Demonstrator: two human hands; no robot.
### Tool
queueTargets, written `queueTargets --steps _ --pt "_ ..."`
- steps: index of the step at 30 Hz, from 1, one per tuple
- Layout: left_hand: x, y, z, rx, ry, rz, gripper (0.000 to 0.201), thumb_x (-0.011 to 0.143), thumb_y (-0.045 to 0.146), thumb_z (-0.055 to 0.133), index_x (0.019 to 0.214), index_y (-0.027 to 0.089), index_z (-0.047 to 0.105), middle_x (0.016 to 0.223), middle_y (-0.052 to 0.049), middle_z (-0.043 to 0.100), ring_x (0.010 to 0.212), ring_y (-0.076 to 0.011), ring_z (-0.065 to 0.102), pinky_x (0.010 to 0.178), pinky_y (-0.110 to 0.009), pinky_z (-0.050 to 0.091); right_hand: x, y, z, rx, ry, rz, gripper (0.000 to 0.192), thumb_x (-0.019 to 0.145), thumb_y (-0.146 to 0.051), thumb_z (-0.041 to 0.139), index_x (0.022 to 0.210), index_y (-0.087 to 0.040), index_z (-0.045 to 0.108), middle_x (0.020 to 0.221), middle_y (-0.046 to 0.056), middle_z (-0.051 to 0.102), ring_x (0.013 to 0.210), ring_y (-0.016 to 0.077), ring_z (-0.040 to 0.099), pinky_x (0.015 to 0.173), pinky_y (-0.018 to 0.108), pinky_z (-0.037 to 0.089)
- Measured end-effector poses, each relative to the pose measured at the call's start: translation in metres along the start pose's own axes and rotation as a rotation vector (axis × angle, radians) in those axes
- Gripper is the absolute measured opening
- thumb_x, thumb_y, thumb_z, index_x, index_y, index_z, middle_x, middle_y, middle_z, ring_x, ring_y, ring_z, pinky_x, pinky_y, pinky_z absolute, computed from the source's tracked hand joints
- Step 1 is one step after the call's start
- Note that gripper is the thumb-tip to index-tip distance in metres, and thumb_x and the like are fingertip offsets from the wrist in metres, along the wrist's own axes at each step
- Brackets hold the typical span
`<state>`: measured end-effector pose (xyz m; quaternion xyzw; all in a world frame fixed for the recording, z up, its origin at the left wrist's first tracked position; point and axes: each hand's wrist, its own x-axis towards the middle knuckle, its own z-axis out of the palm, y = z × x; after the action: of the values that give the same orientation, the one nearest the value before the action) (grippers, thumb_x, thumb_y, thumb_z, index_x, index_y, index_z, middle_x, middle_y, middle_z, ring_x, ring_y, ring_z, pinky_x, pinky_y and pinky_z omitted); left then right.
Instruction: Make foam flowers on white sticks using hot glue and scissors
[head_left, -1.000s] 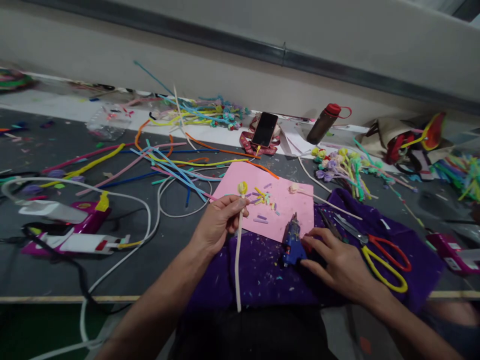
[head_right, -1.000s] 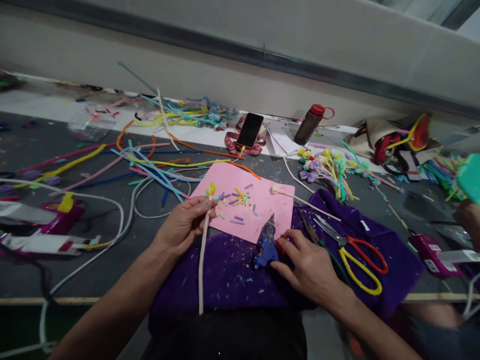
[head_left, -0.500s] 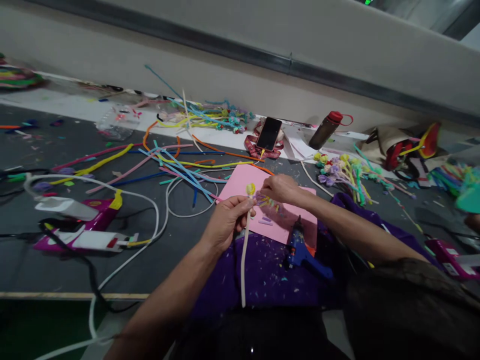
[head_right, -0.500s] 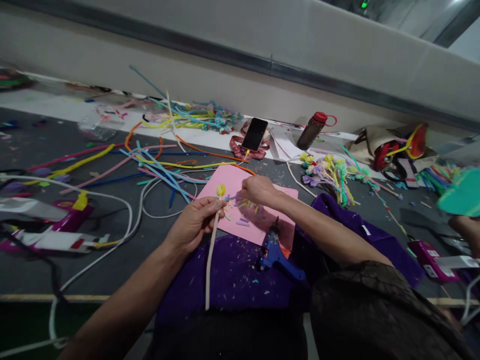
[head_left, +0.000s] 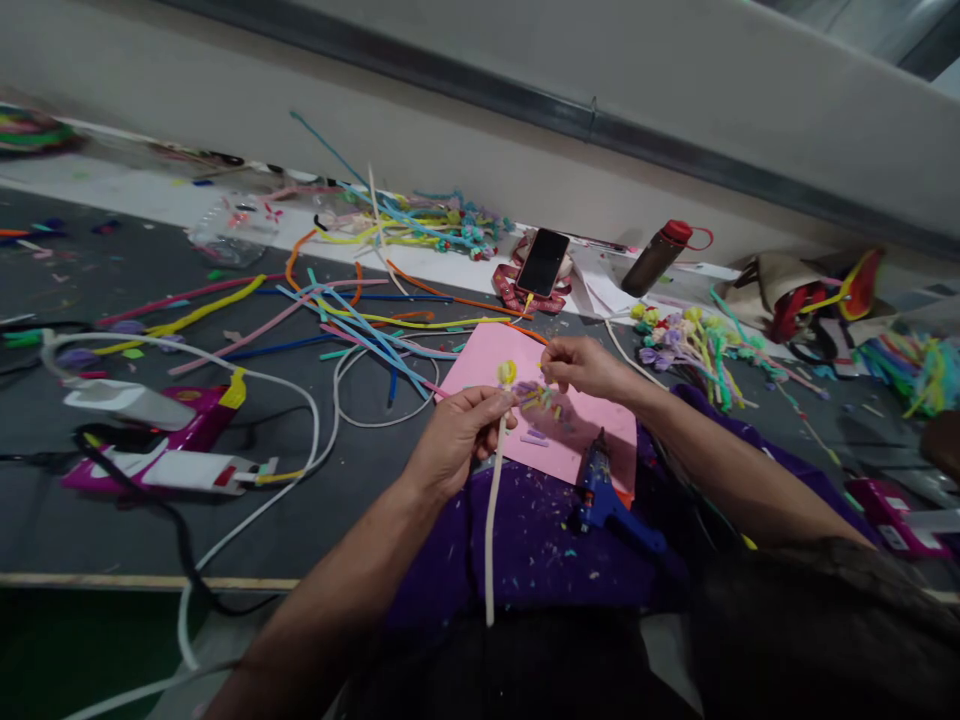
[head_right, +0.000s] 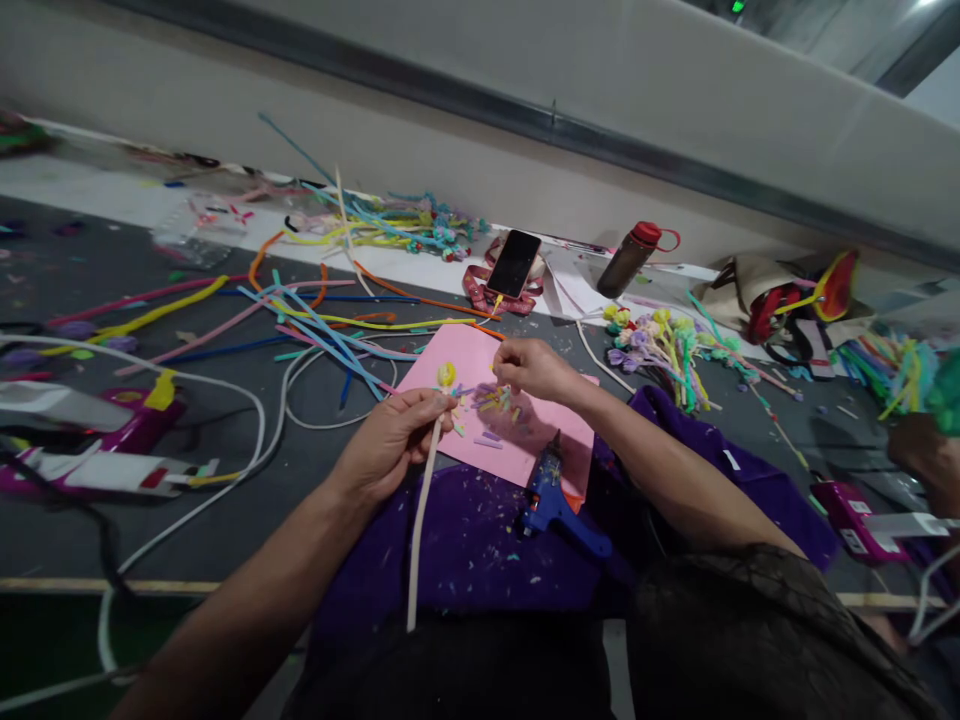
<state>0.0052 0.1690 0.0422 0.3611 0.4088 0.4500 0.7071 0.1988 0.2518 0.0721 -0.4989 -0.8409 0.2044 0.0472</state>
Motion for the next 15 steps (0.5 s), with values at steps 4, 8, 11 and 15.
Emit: queueTargets --steps 4,8,11,15 --pt "0.002 -0.005 0.001 0.001 -0.051 -0.051 0.026 0.071 0.038 0.064 0.072 0.012 0.061 0.053 0.003 0.053 0.035 0.0001 0.036 0.032 -0.012 0.022 -0.034 -0.009 0.005 0.364 0.046 -0.154 0.012 0.081 -0.021 0.045 0.08 -0.014 0.054 0.065 -0.002 0.055 0.053 0.0074 0.049 0.049 0.018 0.037" --pt "0.003 -0.009 0.004 0.027 -0.113 -0.123 0.027 0.07 0.038 0.065 0.067 0.012 0.059 0.045 0.005 0.048 0.034 -0.0006 0.036 0.032 -0.011 0.022 -0.052 -0.023 0.009 0.321 0.126 -0.249 0.008 0.081 -0.017 0.048 0.08 -0.014 0.056 0.07 0.0 0.056 0.061 0.0089 0.049 0.056 0.02 0.037" --pt "0.003 -0.01 0.005 0.053 -0.13 -0.146 0.027 0.069 0.038 0.066 0.067 0.012 0.059 0.044 0.005 0.048 0.033 -0.0005 0.036 0.032 -0.012 0.022 -0.054 -0.032 0.009 0.198 0.153 -0.268 0.007 0.08 -0.014 0.05 0.081 -0.014 0.057 0.069 0.001 0.058 0.059 0.0088 0.049 0.055 0.02 0.035" --pt "0.002 -0.009 0.005 0.087 -0.144 -0.174 0.026 0.069 0.038 0.066 0.065 0.012 0.059 0.042 0.005 0.048 0.032 -0.0012 0.037 0.032 -0.012 0.024 -0.054 -0.034 0.011 0.142 0.156 -0.263 0.007 0.08 -0.015 0.052 0.081 -0.013 0.058 0.066 0.0 0.058 0.055 0.0083 0.049 0.053 0.02 0.033"
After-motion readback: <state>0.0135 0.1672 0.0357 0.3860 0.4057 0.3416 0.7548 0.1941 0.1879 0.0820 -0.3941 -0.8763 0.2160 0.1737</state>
